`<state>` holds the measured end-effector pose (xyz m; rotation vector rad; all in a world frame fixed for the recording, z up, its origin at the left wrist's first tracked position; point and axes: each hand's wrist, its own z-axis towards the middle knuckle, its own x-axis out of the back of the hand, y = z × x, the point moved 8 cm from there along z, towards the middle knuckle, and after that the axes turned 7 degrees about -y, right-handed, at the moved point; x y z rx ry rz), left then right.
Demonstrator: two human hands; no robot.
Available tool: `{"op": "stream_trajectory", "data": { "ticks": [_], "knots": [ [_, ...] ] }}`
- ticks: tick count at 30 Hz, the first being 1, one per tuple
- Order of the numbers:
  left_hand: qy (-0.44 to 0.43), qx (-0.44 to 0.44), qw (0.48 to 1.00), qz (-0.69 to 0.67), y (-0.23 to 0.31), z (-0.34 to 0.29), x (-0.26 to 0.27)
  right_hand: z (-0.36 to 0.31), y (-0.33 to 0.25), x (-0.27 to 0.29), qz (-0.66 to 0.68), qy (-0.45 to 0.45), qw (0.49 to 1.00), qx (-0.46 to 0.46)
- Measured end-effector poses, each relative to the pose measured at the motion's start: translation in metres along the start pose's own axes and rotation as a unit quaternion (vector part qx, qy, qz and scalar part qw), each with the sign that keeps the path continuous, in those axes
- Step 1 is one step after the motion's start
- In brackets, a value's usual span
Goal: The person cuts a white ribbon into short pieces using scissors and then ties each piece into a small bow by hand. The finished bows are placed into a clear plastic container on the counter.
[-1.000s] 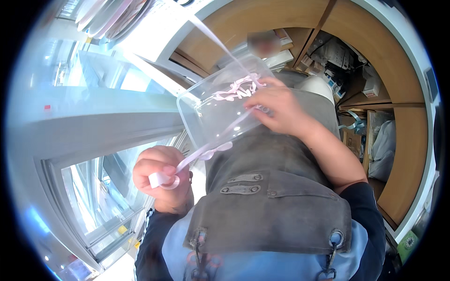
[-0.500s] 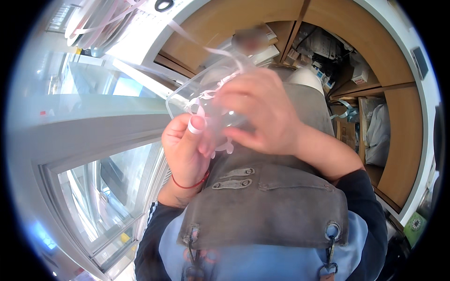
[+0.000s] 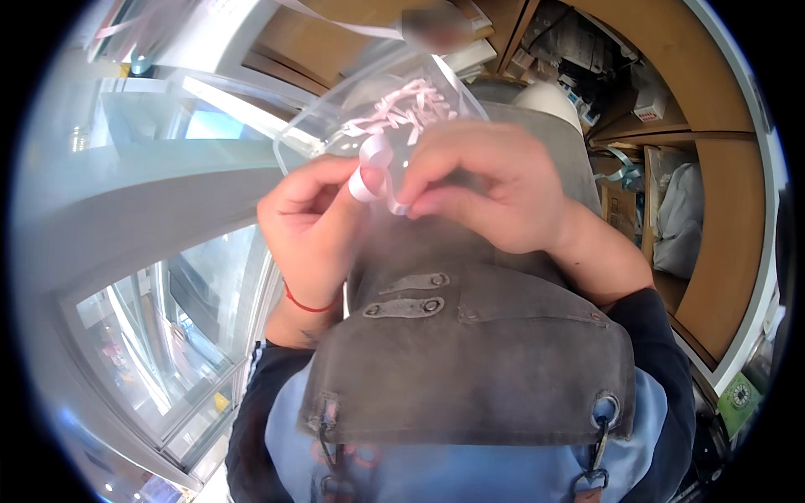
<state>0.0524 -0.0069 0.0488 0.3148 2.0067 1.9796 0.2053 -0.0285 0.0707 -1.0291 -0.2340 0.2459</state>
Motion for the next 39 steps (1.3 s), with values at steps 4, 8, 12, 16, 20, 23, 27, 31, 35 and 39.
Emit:
{"op": "stream_trajectory", "data": {
  "ticks": [4, 8, 12, 16, 20, 23, 27, 31, 35, 39],
  "knots": [
    [-0.053, -0.024, 0.998, 0.033, 0.002, -0.001, -0.012, -0.002, -0.001, 0.006, -0.009, 0.051, 0.999, 0.010],
    [-0.057, 0.006, 0.998, 0.033, 0.000, -0.003, -0.017, -0.004, -0.014, 0.008, -0.174, 0.067, 0.981, 0.062],
    [-0.058, 0.029, 0.998, 0.013, -0.004, -0.002, -0.020, -0.008, -0.018, 0.003, -0.253, 0.039, 0.966, 0.048],
    [-0.095, 0.088, 0.992, -0.005, -0.014, 0.000, -0.019, -0.006, -0.024, 0.007, -0.237, 0.122, 0.960, 0.089],
    [-0.154, 0.141, 0.978, -0.018, -0.026, 0.001, -0.020, 0.020, -0.030, -0.007, -0.317, 0.167, 0.933, 0.007],
    [-0.195, 0.153, 0.968, -0.036, -0.032, -0.002, -0.021, -0.004, -0.001, -0.003, -0.195, 0.020, 0.980, 0.018],
    [-0.239, 0.174, 0.950, -0.100, -0.036, -0.005, -0.028, -0.005, 0.008, -0.002, -0.197, -0.003, 0.979, -0.048],
    [-0.229, 0.167, 0.956, -0.074, -0.035, -0.006, -0.029, -0.006, 0.020, -0.006, -0.167, -0.018, 0.981, -0.094],
    [-0.222, 0.156, 0.962, -0.020, -0.031, -0.002, -0.028, 0.009, 0.004, -0.001, -0.135, -0.013, 0.972, -0.193],
    [-0.216, 0.116, 0.968, -0.048, -0.032, 0.000, -0.025, 0.000, 0.024, -0.002, -0.026, 0.012, 0.970, -0.243]
  ]
}}
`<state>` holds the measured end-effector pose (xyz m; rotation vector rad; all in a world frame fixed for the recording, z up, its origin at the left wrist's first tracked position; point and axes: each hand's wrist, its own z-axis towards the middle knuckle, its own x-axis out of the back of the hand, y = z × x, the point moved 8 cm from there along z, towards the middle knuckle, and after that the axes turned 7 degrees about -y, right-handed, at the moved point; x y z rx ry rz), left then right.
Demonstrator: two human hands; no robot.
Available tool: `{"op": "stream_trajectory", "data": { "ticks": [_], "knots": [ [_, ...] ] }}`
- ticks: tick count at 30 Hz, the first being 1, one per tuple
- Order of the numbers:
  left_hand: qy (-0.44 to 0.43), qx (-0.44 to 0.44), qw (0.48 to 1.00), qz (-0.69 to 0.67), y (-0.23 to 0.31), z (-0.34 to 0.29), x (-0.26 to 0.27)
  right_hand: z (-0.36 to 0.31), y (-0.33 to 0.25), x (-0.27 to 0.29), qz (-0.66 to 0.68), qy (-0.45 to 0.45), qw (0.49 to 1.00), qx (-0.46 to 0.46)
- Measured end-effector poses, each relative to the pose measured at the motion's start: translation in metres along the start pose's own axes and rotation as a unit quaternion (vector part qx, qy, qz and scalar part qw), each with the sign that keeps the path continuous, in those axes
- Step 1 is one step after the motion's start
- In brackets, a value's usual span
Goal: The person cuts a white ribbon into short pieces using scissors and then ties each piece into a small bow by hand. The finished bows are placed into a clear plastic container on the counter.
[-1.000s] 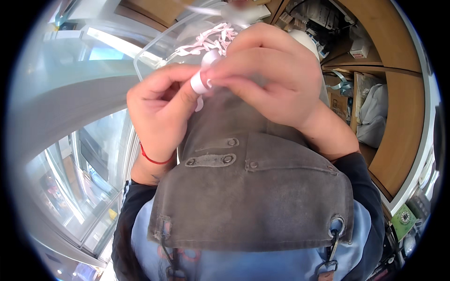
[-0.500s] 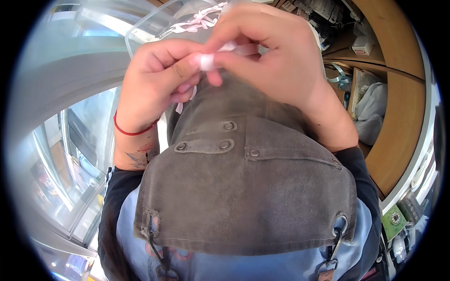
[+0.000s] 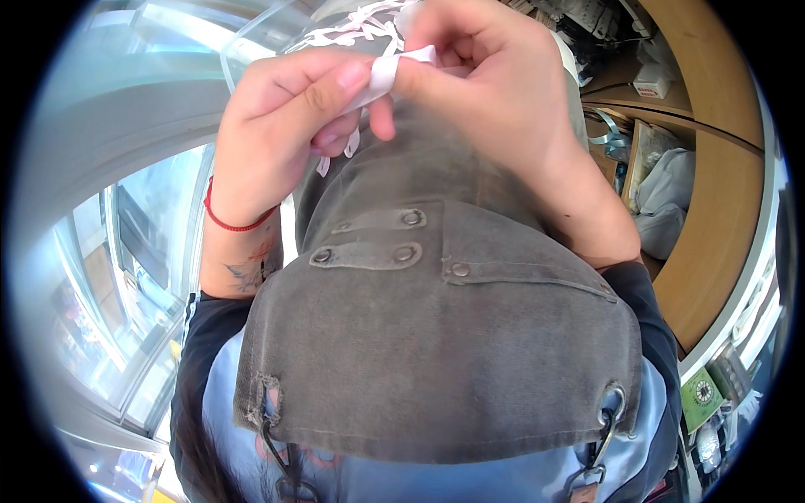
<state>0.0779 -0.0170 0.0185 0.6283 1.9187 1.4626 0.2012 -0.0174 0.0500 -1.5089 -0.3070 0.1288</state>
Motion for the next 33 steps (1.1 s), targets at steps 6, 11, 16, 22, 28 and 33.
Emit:
{"op": "stream_trajectory", "data": {
  "ticks": [6, 11, 16, 22, 28, 33],
  "knots": [
    [0.029, -0.082, 0.996, 0.003, 0.004, 0.002, 0.007, 0.004, 0.023, -0.002, 0.185, 0.041, 0.981, 0.041],
    [0.177, -0.088, 0.979, 0.039, 0.008, -0.005, 0.019, -0.001, 0.025, 0.004, 0.176, 0.065, 0.976, -0.112],
    [0.214, -0.146, 0.965, -0.041, 0.005, -0.005, 0.037, -0.002, 0.030, 0.004, 0.220, 0.065, 0.970, -0.074],
    [0.099, -0.166, 0.970, -0.146, 0.005, 0.001, 0.030, 0.000, 0.035, 0.000, 0.284, 0.018, 0.958, -0.027],
    [0.019, -0.171, 0.952, -0.251, 0.000, 0.008, 0.023, 0.002, 0.035, -0.011, 0.320, -0.059, 0.943, 0.064],
    [0.038, -0.174, 0.926, -0.332, -0.004, 0.009, 0.026, 0.001, 0.048, -0.020, 0.344, -0.072, 0.934, 0.060]
  ]
}}
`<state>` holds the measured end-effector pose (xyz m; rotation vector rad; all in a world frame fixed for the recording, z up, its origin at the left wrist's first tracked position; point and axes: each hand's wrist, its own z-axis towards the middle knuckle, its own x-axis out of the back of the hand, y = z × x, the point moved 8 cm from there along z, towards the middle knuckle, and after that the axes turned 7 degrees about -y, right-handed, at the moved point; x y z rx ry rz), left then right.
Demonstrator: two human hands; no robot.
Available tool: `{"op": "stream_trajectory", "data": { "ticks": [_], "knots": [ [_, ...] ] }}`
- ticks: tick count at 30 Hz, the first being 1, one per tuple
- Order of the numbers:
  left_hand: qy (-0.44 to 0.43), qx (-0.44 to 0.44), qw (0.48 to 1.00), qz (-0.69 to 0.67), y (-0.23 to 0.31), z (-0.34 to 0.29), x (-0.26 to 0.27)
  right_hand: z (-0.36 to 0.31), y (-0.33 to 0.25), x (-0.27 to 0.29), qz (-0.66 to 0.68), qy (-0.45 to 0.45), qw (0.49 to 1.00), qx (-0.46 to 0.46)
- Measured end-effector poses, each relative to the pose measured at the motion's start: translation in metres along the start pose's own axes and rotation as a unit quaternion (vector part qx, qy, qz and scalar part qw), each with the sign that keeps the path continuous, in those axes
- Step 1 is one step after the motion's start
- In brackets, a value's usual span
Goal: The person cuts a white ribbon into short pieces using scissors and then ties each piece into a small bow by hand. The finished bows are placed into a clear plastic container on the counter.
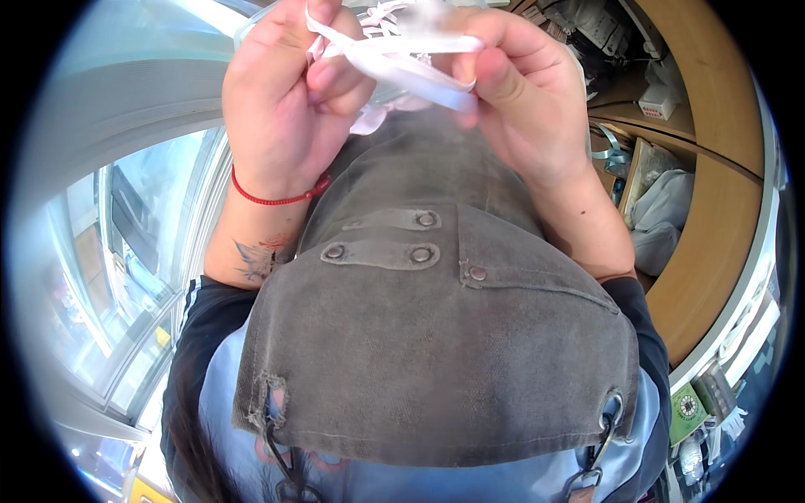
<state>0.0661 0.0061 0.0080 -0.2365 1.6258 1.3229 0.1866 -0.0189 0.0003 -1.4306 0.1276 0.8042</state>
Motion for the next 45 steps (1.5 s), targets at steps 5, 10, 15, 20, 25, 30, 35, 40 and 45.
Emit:
{"op": "stream_trajectory", "data": {
  "ticks": [5, 10, 15, 20, 25, 30, 35, 40, 45],
  "knots": [
    [-0.037, -0.005, 0.999, 0.026, 0.005, 0.003, -0.005, 0.000, 0.000, 0.003, -0.003, 0.019, 1.000, -0.024],
    [0.079, -0.024, 0.969, 0.232, 0.012, -0.001, -0.006, 0.010, -0.029, -0.020, -0.116, 0.101, 0.988, 0.002],
    [0.065, -0.034, 0.927, 0.369, 0.016, -0.002, -0.018, 0.003, -0.033, -0.014, -0.277, 0.067, 0.951, 0.121],
    [0.078, -0.008, 0.920, 0.384, 0.012, -0.002, -0.029, -0.001, -0.031, -0.002, -0.297, 0.103, 0.946, 0.075],
    [0.012, 0.039, 0.913, 0.406, 0.016, 0.002, -0.024, -0.005, -0.031, 0.005, -0.297, 0.122, 0.946, 0.034],
    [0.009, 0.042, 0.923, 0.383, 0.013, 0.002, -0.024, -0.003, -0.031, 0.006, -0.332, 0.111, 0.936, 0.037],
    [0.036, 0.009, 0.918, 0.396, 0.018, -0.001, -0.011, -0.004, -0.033, 0.007, -0.348, 0.121, 0.930, -0.007],
    [0.015, -0.028, 0.932, 0.360, 0.030, -0.003, -0.007, -0.007, -0.036, 0.017, -0.341, 0.142, 0.929, -0.012],
    [0.019, 0.034, 0.953, 0.301, 0.016, 0.002, -0.012, -0.008, -0.036, 0.020, -0.326, 0.151, 0.933, 0.027]
  ]
}}
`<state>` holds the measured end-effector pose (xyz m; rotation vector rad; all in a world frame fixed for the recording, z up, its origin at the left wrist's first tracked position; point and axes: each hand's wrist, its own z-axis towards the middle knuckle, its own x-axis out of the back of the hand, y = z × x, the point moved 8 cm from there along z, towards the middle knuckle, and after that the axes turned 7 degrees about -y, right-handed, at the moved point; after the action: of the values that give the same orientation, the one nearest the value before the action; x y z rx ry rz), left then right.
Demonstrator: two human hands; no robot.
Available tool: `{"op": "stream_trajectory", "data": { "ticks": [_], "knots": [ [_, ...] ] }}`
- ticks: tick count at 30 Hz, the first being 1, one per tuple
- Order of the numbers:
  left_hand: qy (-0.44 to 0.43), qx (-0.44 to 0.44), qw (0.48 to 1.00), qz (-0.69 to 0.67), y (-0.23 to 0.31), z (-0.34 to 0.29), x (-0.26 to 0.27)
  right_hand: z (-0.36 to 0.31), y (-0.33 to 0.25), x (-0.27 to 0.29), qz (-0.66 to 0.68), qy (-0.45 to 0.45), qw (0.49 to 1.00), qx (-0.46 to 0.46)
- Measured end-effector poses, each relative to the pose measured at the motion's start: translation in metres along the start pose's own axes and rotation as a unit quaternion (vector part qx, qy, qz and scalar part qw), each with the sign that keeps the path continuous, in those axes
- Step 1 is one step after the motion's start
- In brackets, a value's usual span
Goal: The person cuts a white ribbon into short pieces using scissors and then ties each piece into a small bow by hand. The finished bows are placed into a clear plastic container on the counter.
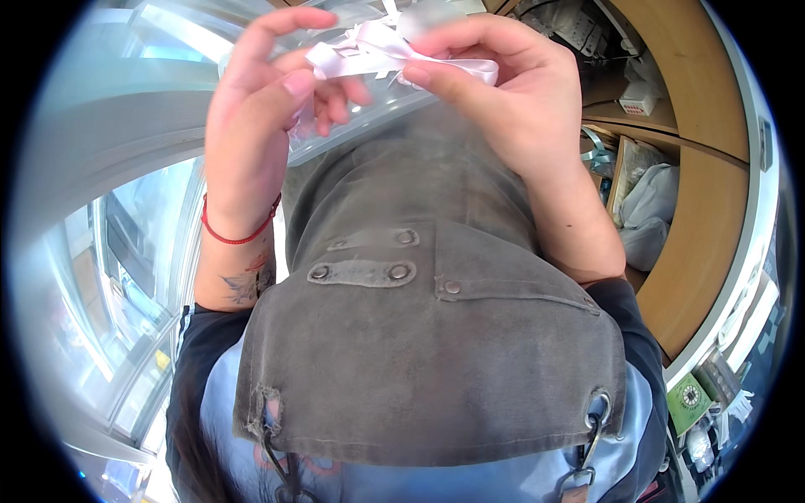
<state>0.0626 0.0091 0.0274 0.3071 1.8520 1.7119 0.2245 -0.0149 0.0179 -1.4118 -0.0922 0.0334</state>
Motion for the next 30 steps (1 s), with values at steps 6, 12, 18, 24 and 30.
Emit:
{"op": "stream_trajectory", "data": {
  "ticks": [6, 12, 18, 24, 30],
  "knots": [
    [0.049, 0.012, 0.995, 0.091, -0.003, 0.001, -0.009, -0.001, -0.002, -0.019, 0.144, -0.044, 0.989, -0.006],
    [0.060, -0.011, 0.995, 0.081, -0.006, 0.002, 0.007, -0.002, 0.005, -0.019, 0.204, -0.102, 0.973, -0.039],
    [0.036, 0.010, 0.999, -0.005, -0.013, 0.003, -0.002, -0.003, -0.003, -0.017, 0.240, -0.082, 0.967, 0.005],
    [0.007, 0.017, 0.998, -0.061, -0.019, 0.003, -0.004, -0.003, 0.004, -0.018, 0.233, -0.079, 0.969, -0.007],
    [-0.056, -0.010, 0.974, -0.220, -0.021, 0.004, -0.010, -0.005, 0.001, -0.025, 0.183, -0.120, 0.976, 0.000]
  ]
}}
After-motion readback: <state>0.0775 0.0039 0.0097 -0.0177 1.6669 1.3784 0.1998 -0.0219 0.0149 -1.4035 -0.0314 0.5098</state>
